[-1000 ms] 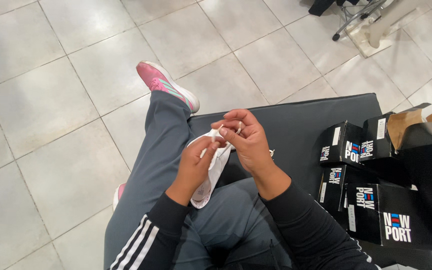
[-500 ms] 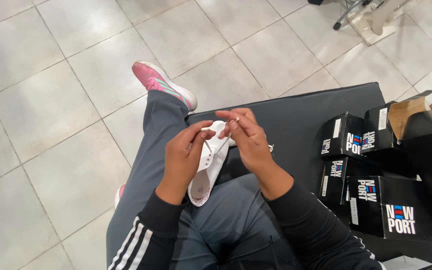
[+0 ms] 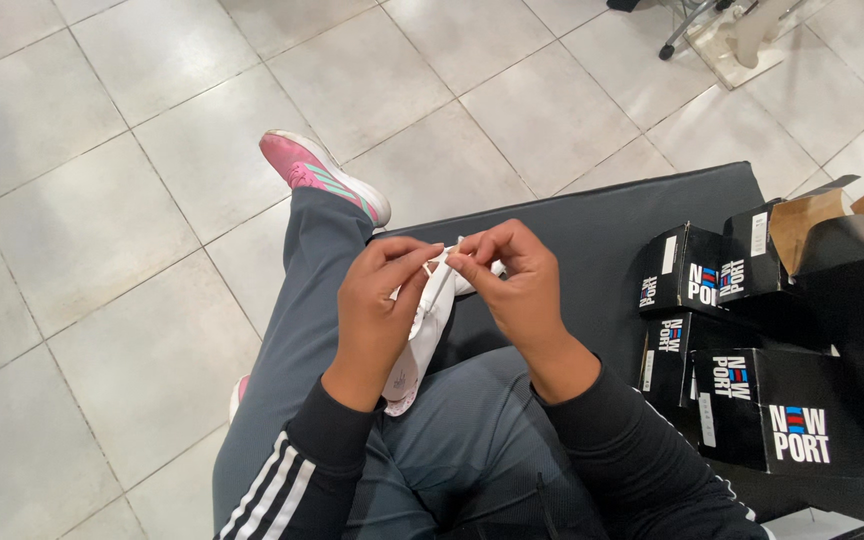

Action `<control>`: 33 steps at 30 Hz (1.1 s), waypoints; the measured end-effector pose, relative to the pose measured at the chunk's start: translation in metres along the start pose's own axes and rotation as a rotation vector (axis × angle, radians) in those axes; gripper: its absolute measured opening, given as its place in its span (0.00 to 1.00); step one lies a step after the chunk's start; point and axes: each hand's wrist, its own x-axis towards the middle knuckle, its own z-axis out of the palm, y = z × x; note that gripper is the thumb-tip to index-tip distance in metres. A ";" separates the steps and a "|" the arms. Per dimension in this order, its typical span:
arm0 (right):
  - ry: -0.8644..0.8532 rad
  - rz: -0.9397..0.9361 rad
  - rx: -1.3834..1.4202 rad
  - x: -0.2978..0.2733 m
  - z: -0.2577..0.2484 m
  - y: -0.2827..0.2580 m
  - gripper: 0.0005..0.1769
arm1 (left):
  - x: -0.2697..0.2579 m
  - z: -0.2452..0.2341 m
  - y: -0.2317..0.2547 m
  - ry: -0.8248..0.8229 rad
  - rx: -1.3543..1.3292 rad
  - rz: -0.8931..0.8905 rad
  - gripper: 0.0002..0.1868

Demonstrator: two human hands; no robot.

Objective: The person laces a pair of white shoes. They take the shoes out of a box, thread a lace through the eyelets of each shoe one by one, and place the shoes on a bench.

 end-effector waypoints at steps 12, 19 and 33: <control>-0.207 0.004 0.200 -0.014 0.001 0.005 0.14 | -0.009 0.002 0.000 0.115 0.104 0.100 0.08; -0.099 -0.007 0.101 -0.020 0.002 0.026 0.08 | -0.017 0.011 -0.010 0.068 0.071 0.116 0.09; -0.135 0.193 0.005 -0.030 -0.038 0.057 0.14 | -0.037 0.002 -0.076 -0.122 -0.252 -0.449 0.15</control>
